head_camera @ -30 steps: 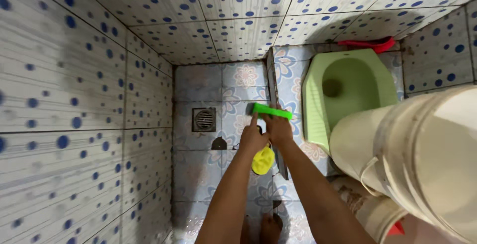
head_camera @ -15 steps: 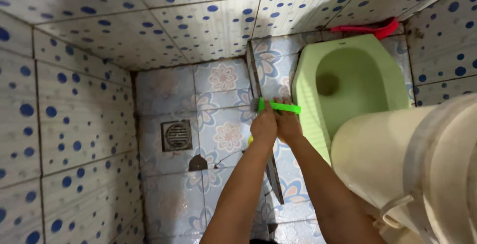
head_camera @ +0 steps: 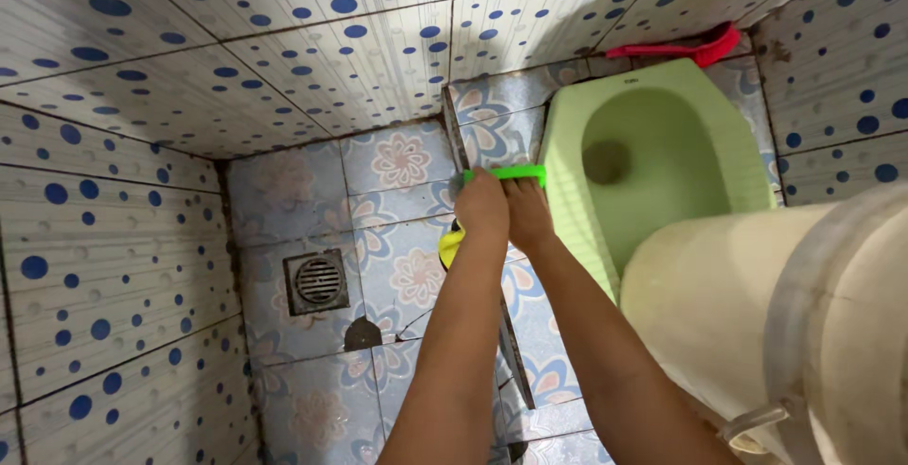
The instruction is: The person scrubs the tiled walls and floor of a bathroom using a green scrubbing brush and a yellow cloth. They dip the brush into a bucket of water and scrub various surfaces including the walls, floor, and a red wall-mounted organizer.
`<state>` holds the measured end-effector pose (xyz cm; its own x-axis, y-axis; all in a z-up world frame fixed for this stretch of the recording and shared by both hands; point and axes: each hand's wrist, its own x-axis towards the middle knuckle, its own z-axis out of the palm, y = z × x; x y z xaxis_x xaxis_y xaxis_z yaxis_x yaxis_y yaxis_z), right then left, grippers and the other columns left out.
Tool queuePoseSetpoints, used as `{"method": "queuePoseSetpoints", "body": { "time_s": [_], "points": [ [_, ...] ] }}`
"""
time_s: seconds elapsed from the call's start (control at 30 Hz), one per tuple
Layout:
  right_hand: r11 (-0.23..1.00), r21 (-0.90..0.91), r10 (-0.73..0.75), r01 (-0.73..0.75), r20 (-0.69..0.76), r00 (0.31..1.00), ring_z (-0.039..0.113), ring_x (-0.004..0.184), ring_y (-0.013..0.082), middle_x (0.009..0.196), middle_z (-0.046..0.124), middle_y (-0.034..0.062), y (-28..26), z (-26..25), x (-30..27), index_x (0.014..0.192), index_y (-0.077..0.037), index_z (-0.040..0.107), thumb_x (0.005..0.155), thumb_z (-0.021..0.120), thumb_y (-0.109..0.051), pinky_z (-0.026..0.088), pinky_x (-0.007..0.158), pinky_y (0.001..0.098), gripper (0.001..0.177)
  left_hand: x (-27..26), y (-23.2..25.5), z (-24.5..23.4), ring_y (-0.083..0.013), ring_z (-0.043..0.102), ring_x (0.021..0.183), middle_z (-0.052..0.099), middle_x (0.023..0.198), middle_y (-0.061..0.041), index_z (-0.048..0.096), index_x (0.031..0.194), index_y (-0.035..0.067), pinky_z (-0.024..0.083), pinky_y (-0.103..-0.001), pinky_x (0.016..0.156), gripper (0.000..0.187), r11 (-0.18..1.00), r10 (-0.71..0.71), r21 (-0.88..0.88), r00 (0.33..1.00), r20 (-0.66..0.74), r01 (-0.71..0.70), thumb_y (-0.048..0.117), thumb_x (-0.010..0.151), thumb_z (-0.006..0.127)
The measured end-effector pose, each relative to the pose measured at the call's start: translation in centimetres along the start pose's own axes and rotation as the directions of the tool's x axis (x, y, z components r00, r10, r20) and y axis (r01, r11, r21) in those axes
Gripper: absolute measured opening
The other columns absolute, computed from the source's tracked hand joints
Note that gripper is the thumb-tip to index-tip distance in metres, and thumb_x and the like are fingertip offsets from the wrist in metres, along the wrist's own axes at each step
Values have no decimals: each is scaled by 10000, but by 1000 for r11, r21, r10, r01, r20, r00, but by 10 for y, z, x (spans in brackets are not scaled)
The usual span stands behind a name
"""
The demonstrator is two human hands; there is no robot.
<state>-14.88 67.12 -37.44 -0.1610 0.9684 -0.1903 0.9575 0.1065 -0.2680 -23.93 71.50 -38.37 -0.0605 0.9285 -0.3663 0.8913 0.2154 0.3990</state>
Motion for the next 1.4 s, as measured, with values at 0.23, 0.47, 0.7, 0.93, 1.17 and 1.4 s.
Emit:
{"method": "queuePoseSetpoints", "body": {
  "time_s": [0.23, 0.47, 0.7, 0.93, 1.17, 1.4],
  "points": [
    [987, -46, -157, 153, -86, 984, 281, 1426, 469, 1531, 398, 177, -17, -8, -54, 1505, -80, 436, 903, 605, -325, 210, 1193, 588, 672, -58, -13, 1, -327, 765, 776, 765, 845, -162, 603, 1136, 67, 619, -446, 646, 211, 999, 2, 34, 995, 98, -6, 186, 999, 495],
    [992, -102, -67, 75, 81, 994, 288, 1426, 441, 1547, 376, 164, -35, 3, -136, 1524, -139, 422, 913, 591, -318, 205, 1211, 579, 659, -139, -42, 52, -310, 767, 736, 763, 815, -128, 632, 1105, 67, 616, -438, 617, 208, 997, 32, 70, 992, 118, -41, 201, 999, 513],
    [988, -43, -153, 149, -146, 977, 330, 1356, 446, 1521, 401, 162, -49, 12, -193, 1485, -206, 540, 882, 602, -236, 226, 1163, 609, 607, -205, -66, 50, -287, 767, 692, 761, 789, -99, 648, 1131, 44, 616, -435, 559, 225, 967, 152, 196, 986, 65, -162, 181, 1001, 525],
    [974, -70, -226, 215, -210, 951, 338, 1431, 455, 1537, 438, 129, -14, 33, -136, 1371, -220, 583, 898, 650, -229, 209, 1210, 621, 478, -131, -71, 24, -307, 770, 805, 763, 885, -118, 674, 1034, 105, 625, -447, 634, 160, 944, 257, 183, 959, 116, -275, 173, 958, 551],
    [982, -36, -188, 185, -263, 946, 339, 1432, 456, 1556, 429, 150, -3, 36, -73, 1438, -185, 568, 919, 638, -218, 204, 1215, 637, 525, -64, -52, -4, -327, 764, 797, 756, 906, -117, 651, 1031, 77, 626, -445, 606, 175, 863, 425, 279, 904, 52, -422, 151, 905, 554],
    [980, 5, -192, 200, -246, 950, 356, 1417, 498, 1545, 463, 186, 14, 25, 18, 1430, -166, 586, 946, 607, -205, 217, 1187, 621, 486, 26, -37, -11, -352, 758, 854, 768, 915, -123, 658, 1095, 89, 615, -451, 644, 193, 893, 391, 252, 920, -20, -373, 165, 967, 536]
  ]
}}
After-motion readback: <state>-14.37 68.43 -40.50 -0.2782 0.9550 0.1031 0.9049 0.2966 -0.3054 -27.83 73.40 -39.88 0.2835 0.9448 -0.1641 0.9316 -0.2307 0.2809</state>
